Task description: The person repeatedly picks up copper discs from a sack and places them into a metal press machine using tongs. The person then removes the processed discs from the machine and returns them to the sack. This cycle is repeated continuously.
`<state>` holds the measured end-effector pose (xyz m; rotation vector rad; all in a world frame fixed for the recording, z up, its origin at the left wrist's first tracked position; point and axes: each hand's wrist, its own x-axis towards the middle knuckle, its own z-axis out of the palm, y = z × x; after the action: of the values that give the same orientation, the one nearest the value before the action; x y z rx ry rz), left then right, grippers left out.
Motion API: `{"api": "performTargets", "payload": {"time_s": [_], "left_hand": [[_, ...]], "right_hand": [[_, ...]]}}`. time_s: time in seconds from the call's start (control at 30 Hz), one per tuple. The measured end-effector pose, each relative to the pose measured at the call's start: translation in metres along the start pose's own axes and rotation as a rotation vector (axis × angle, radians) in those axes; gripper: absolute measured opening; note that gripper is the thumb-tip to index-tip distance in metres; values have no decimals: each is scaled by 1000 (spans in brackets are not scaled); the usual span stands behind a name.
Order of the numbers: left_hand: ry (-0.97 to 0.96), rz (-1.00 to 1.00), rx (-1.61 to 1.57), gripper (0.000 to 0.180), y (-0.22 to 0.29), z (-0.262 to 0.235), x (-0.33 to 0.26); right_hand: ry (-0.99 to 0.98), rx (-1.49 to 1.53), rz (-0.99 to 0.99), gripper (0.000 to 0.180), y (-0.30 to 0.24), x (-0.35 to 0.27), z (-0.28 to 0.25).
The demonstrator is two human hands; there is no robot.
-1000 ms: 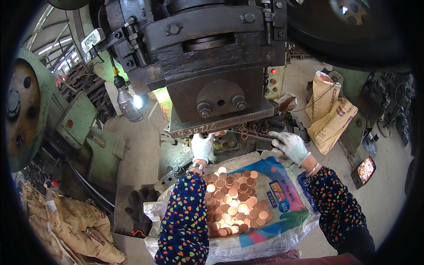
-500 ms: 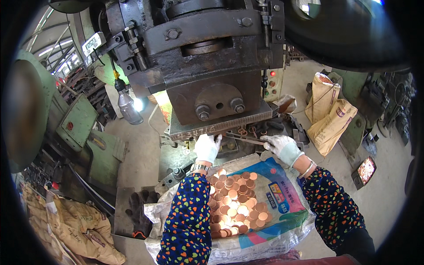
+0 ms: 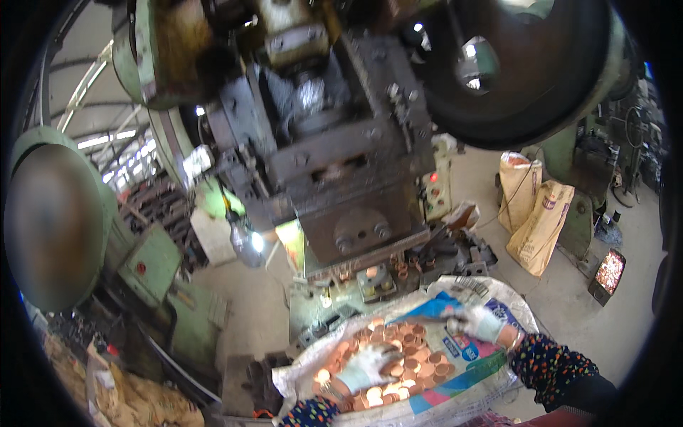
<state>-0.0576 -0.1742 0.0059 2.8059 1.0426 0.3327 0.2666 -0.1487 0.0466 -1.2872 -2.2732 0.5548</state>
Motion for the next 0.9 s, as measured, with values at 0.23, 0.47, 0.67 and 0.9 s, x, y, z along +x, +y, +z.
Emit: {"api": "performTargets", "payload": {"time_s": [0.23, 0.47, 0.67, 0.9], "left_hand": [[135, -33, 22, 45, -1, 37, 6], [276, -133, -104, 35, -8, 52, -1], [334, -183, -286, 43, -41, 68, -6], [134, -292, -402, 43, -57, 68, -5]], "right_hand": [[-96, 64, 60, 36, 11, -48, 45], [-104, 423, 157, 36, 23, -48, 53], [-105, 561, 223, 44, 26, -49, 56], [-134, 425, 245, 40, 18, -47, 51]]}}
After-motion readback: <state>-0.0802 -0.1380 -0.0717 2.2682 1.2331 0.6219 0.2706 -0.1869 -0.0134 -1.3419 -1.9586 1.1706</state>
